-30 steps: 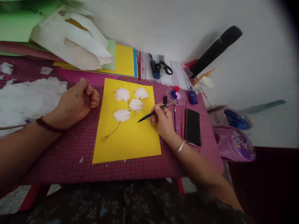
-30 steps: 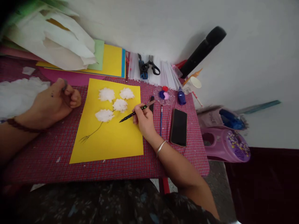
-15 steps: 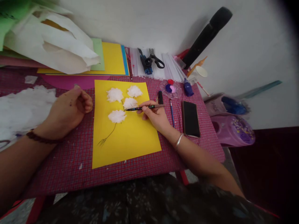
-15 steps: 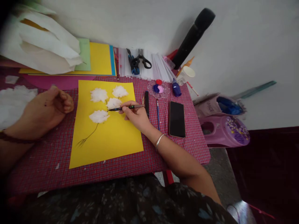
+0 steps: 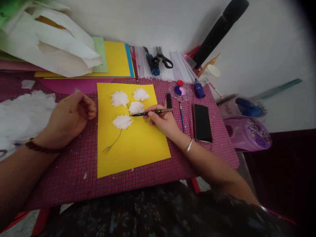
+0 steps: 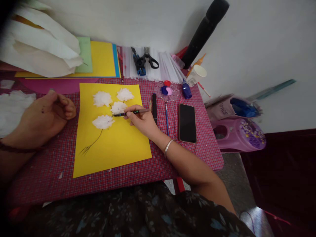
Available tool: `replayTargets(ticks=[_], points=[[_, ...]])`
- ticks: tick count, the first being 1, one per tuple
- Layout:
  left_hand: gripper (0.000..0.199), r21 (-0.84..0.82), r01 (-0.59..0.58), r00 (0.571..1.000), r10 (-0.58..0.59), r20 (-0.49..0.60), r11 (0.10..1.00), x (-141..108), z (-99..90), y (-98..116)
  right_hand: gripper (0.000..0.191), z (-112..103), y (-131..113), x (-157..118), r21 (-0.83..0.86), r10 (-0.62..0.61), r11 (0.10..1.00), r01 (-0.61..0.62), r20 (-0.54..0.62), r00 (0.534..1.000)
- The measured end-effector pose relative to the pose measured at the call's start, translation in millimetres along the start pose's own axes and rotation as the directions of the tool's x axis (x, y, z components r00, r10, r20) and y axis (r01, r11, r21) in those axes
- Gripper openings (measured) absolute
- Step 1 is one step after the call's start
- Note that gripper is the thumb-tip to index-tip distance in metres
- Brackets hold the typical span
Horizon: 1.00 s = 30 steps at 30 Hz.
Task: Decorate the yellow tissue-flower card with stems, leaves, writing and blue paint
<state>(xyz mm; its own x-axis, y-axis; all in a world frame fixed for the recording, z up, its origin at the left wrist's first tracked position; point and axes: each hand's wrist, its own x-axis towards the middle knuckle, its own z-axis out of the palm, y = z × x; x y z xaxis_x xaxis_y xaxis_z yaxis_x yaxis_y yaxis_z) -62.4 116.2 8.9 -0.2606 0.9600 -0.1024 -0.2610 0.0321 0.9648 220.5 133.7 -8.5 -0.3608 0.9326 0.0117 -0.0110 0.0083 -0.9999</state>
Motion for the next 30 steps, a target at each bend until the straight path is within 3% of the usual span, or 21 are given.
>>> replayTargets(ticks=[4, 18, 30], points=[[0.018, -0.003, -0.013, 0.999, 0.013, 0.039, 1.000, -3, 0.1, 3, 0.024, 0, 0, -1, -0.001, -0.018, 1.000, 0.018, 0.004, 1.000], [0.014, 0.053, -0.018, 0.999, 0.016, 0.032, 0.998, -9, 6.6, 6, 0.033, 0, -5, -6, 0.005, 0.016, 1.000, -0.016, -0.068, 0.998], [0.018, -0.039, -0.062, 0.996, 0.064, 0.061, 0.997, -4, 0.3, -3, 0.022, 14, -14, -33, 0.005, 0.039, 0.999, -0.040, 0.094, 0.995]])
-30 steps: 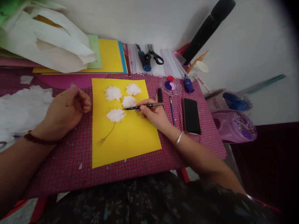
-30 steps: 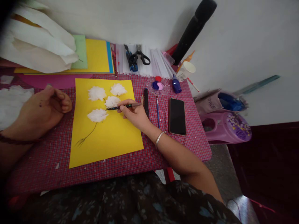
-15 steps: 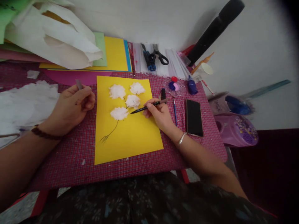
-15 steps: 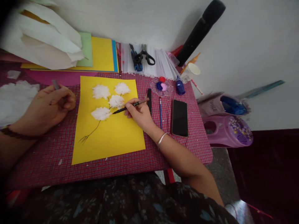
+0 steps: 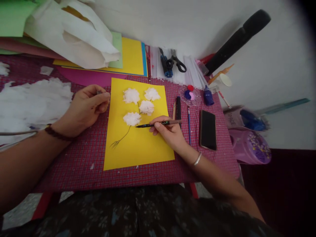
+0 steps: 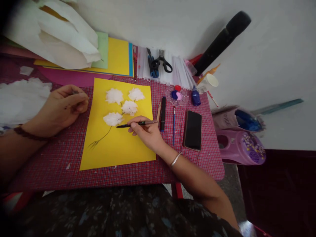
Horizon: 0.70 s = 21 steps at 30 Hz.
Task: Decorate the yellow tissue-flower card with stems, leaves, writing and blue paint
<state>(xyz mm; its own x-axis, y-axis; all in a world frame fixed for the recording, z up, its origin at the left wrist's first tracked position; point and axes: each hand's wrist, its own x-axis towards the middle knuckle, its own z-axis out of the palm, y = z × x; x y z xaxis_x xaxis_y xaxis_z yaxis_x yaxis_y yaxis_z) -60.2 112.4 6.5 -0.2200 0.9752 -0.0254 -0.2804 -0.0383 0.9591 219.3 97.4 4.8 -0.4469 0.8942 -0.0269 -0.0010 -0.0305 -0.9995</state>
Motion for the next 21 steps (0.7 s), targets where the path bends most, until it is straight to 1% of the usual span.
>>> replayTargets(ticks=[5, 8, 11, 15, 17, 19, 21], points=[[0.015, 0.004, 0.038, 0.999, -0.038, 0.020, 0.999, -1, 0.9, 3, 0.012, 3, -9, -28, -0.056, 0.003, 0.998, -0.005, -0.030, 1.000], [0.015, -0.004, 0.069, 0.997, -0.069, 0.033, 0.998, 1, -1.0, 4, 0.011, 6, -7, -37, -0.095, -0.019, 0.995, 0.014, -0.058, 0.998], [0.018, 0.006, 0.085, 0.996, -0.085, 0.040, 0.996, 3, -4.0, 2, 0.014, 10, -1, -35, -0.093, -0.045, 0.995, 0.037, -0.082, 0.996], [0.018, 0.047, 0.085, 0.995, -0.087, 0.045, 0.995, 6, -3.5, 0, 0.013, 12, 8, -27, -0.037, -0.063, 0.998, 0.060, -0.111, 0.992], [0.019, 0.068, 0.058, 0.998, -0.060, 0.025, 0.996, 6, -1.1, -1, 0.014, 12, 10, -25, -0.014, -0.074, 0.997, 0.073, -0.116, 0.990], [0.021, 0.088, 0.010, 1.000, -0.009, -0.014, 0.996, 4, 1.4, -4, 0.016, 11, 11, -23, -0.011, -0.079, 0.997, 0.078, -0.124, 0.989], [0.021, 0.137, -0.036, 0.999, 0.040, -0.024, 0.990, 0, 3.2, -7, 0.018, 9, 13, -22, -0.013, -0.087, 0.996, 0.086, -0.136, 0.987]])
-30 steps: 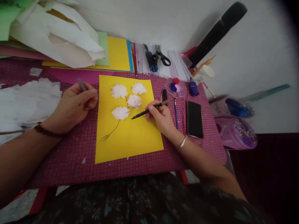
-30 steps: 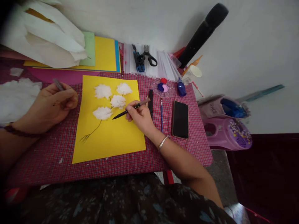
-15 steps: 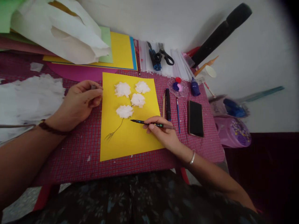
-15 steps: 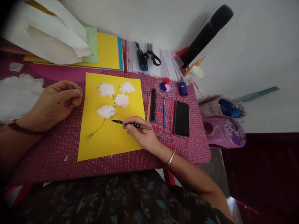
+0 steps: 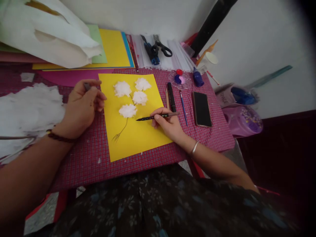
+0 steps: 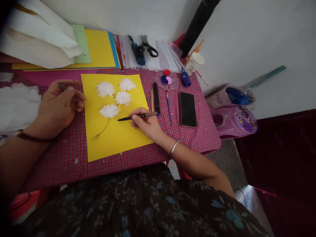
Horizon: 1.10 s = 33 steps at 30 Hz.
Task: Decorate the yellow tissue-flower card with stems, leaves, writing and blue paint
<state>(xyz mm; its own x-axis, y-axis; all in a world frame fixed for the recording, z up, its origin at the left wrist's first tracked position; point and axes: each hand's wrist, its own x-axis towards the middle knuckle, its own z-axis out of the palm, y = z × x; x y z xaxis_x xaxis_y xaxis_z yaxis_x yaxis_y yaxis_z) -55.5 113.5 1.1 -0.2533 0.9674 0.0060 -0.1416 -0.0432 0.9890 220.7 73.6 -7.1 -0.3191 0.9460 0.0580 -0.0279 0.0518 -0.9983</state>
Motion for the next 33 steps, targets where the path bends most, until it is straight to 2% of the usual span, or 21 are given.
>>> replayTargets(ticks=[5, 9, 14, 16, 21, 24, 27, 29, 31, 33], points=[[0.017, 0.238, -0.069, 0.995, 0.050, 0.083, 0.969, -9, 1.3, -2, 0.017, 0, -2, -2, 0.032, -0.038, 0.999, 0.037, 0.008, 0.999], [0.009, 0.300, -0.068, 0.995, 0.041, 0.096, 0.951, -10, 1.1, -1, 0.015, 12, -13, -19, 0.044, -0.015, 0.999, 0.014, 0.024, 1.000], [0.031, 0.332, -0.107, 0.990, 0.069, 0.127, 0.937, -10, 0.0, -2, 0.011, 36, -19, -54, 0.058, 0.052, 0.997, -0.052, -0.011, 0.999], [0.036, 0.338, -0.124, 0.988, 0.085, 0.130, 0.933, -10, 0.0, -3, 0.010, 45, -17, -65, -0.003, 0.038, 0.999, -0.038, -0.045, 0.998], [0.034, 0.378, -0.140, 0.986, 0.094, 0.139, 0.915, -11, 1.4, -5, 0.010, 57, -11, -74, -0.193, -0.115, 0.976, 0.097, -0.084, 0.990], [0.032, 0.430, -0.156, 0.983, 0.099, 0.153, 0.889, -12, 0.5, -4, 0.012, 62, -9, -74, -0.211, -0.091, 0.975, 0.073, -0.078, 0.993], [0.033, 0.518, -0.215, 0.973, 0.137, 0.184, 0.828, -13, -2.9, 2, 0.012, 64, -7, -75, -0.188, -0.050, 0.982, 0.032, -0.093, 0.994], [0.029, 0.600, -0.289, 0.955, 0.179, 0.237, 0.746, -18, -5.2, 9, 0.013, 64, -5, -75, -0.082, -0.062, 0.995, 0.052, -0.133, 0.989], [0.020, 0.677, -0.376, 0.922, 0.181, 0.342, 0.633, -26, -5.0, 17, 0.013, 62, -2, -75, 0.063, -0.102, 0.991, 0.120, -0.237, 0.966], [0.018, 0.712, -0.453, 0.876, 0.121, 0.467, 0.536, -39, -1.2, 21, 0.014, 58, 0, -74, 0.166, -0.131, 0.965, 0.203, -0.367, 0.921]])
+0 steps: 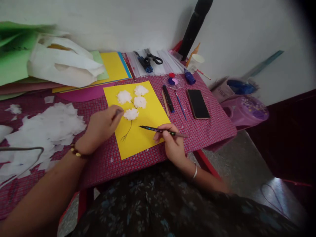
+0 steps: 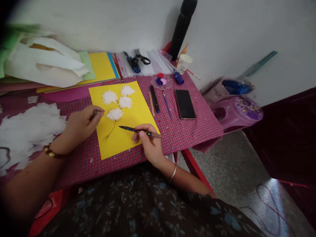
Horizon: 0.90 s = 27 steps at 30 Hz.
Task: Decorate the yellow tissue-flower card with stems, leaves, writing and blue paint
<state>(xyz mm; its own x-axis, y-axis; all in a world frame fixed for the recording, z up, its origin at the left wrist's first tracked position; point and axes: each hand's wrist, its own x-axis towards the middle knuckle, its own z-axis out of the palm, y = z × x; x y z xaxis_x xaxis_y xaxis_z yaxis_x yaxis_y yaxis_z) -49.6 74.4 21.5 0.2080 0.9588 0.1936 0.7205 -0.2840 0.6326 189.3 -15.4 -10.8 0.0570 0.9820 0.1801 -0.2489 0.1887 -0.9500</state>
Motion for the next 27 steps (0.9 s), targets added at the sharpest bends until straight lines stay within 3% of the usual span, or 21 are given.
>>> replayTargets(ticks=[3, 7, 15, 27], points=[[0.026, 0.101, -0.131, 0.970, 0.106, 0.219, 0.986, -14, 10.6, 16, 0.015, -3, 0, 3, 0.084, -0.022, 0.996, 0.030, -0.090, 0.996], [0.037, 0.246, -0.327, 0.892, 0.213, 0.398, 0.912, -25, 24.3, 26, 0.015, -3, -2, 5, 0.089, -0.004, 0.996, 0.008, -0.050, 0.999], [0.040, 0.289, -0.392, 0.872, 0.253, 0.419, 0.873, -27, 26.3, 23, 0.021, -2, -5, 5, -0.010, 0.047, 0.999, -0.048, -0.079, 0.996], [0.036, 0.331, -0.476, 0.848, 0.326, 0.419, 0.814, -31, 27.0, 28, 0.018, -5, 1, 7, 0.028, 0.061, 0.998, -0.060, -0.027, 0.998]])
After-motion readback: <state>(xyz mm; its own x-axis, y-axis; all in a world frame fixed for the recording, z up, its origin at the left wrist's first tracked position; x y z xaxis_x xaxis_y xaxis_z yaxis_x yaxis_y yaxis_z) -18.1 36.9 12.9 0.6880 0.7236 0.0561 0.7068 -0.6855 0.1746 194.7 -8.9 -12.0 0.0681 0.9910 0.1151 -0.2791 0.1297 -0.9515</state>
